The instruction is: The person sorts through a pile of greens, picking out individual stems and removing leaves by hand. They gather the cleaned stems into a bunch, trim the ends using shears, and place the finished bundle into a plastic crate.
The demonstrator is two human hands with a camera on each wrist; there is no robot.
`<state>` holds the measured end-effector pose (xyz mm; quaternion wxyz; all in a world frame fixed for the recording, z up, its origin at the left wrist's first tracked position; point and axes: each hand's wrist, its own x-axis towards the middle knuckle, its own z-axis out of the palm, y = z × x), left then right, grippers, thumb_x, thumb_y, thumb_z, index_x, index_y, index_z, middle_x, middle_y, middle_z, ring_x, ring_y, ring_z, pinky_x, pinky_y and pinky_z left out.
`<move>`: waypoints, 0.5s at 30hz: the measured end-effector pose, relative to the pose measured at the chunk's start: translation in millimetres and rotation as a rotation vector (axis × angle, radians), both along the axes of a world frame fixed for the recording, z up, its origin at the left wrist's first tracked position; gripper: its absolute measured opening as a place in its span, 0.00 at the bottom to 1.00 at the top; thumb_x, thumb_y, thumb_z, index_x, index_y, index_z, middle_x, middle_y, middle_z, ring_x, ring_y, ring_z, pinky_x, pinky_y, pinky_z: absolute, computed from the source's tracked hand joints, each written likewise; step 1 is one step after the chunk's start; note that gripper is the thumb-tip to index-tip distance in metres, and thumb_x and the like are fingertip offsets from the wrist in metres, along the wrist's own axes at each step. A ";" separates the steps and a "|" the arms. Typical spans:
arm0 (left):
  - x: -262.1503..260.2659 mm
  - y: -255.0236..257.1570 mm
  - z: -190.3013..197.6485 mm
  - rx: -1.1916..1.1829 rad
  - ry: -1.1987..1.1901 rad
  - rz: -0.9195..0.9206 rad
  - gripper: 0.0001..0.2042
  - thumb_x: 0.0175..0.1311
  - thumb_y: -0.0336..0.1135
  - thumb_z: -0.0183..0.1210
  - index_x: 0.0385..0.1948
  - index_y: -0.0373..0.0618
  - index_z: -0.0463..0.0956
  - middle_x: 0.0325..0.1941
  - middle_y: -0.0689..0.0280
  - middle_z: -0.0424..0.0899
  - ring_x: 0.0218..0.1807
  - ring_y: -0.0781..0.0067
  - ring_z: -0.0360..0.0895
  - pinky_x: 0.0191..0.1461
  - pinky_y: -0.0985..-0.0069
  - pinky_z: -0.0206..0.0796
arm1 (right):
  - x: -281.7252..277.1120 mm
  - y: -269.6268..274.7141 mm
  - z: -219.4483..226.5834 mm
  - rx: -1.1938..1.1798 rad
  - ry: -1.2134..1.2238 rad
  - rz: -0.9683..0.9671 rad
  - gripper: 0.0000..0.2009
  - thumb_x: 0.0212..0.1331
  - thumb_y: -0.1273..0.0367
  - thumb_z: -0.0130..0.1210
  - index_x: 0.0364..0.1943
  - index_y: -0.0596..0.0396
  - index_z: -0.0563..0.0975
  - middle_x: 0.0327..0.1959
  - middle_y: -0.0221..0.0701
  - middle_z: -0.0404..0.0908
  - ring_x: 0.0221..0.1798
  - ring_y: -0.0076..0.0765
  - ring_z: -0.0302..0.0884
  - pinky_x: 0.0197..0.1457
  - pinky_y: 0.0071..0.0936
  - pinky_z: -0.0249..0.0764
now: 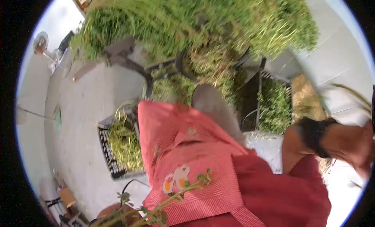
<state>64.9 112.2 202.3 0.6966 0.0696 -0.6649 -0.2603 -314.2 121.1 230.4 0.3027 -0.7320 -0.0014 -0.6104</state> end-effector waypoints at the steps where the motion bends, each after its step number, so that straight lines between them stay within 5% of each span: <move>1: 2.0 -5.2 -3.8 0.000 0.013 0.046 0.10 0.63 0.40 0.49 0.31 0.41 0.71 0.33 0.66 0.73 0.27 0.84 0.65 0.25 0.84 0.55 | 1.0 -11.8 -11.8 0.089 -0.042 0.003 0.22 0.64 0.51 0.35 0.39 0.56 0.72 0.20 0.26 0.70 0.16 0.20 0.58 0.16 0.16 0.52; 5: -7.3 -48.1 -48.1 0.428 -0.048 0.404 0.11 0.64 0.40 0.48 0.32 0.41 0.71 0.34 0.66 0.74 0.28 0.84 0.66 0.25 0.84 0.56 | 31.0 -87.9 -73.8 0.652 -0.129 0.009 0.23 0.65 0.50 0.33 0.39 0.56 0.72 0.20 0.26 0.70 0.16 0.20 0.58 0.16 0.16 0.52; 7: -53.4 -75.0 -66.2 0.702 -0.038 0.321 0.14 0.65 0.38 0.48 0.22 0.40 0.74 0.19 0.69 0.74 0.19 0.87 0.59 0.21 0.88 0.47 | 49.1 -115.4 -107.6 0.985 -0.080 0.101 0.28 0.66 0.48 0.27 0.38 0.57 0.73 0.19 0.27 0.71 0.14 0.18 0.56 0.16 0.15 0.50; 11: -85.3 -86.5 -102.6 0.856 -0.051 0.103 0.15 0.66 0.39 0.48 0.24 0.39 0.75 0.22 0.73 0.75 0.19 0.90 0.59 0.22 0.89 0.47 | 72.2 -120.4 -137.8 1.178 -0.174 0.033 0.27 0.67 0.49 0.26 0.42 0.57 0.73 0.29 0.33 0.76 0.16 0.17 0.57 0.18 0.14 0.50; 12: -87.6 -86.2 -108.5 0.854 -0.055 0.108 0.15 0.66 0.39 0.48 0.24 0.39 0.75 0.22 0.73 0.75 0.19 0.90 0.59 0.22 0.89 0.47 | 72.1 -120.4 -145.7 1.154 -0.068 0.082 0.28 0.65 0.48 0.28 0.43 0.57 0.72 0.40 0.35 0.73 0.29 0.21 0.64 0.18 0.14 0.52; 15: -94.7 -84.8 -121.8 0.936 -0.187 0.037 0.13 0.65 0.39 0.50 0.25 0.41 0.76 0.26 0.71 0.78 0.23 0.88 0.64 0.24 0.89 0.52 | 74.2 -122.2 -169.1 1.142 0.056 0.204 0.27 0.65 0.48 0.30 0.45 0.57 0.72 0.51 0.34 0.70 0.42 0.26 0.72 0.20 0.15 0.56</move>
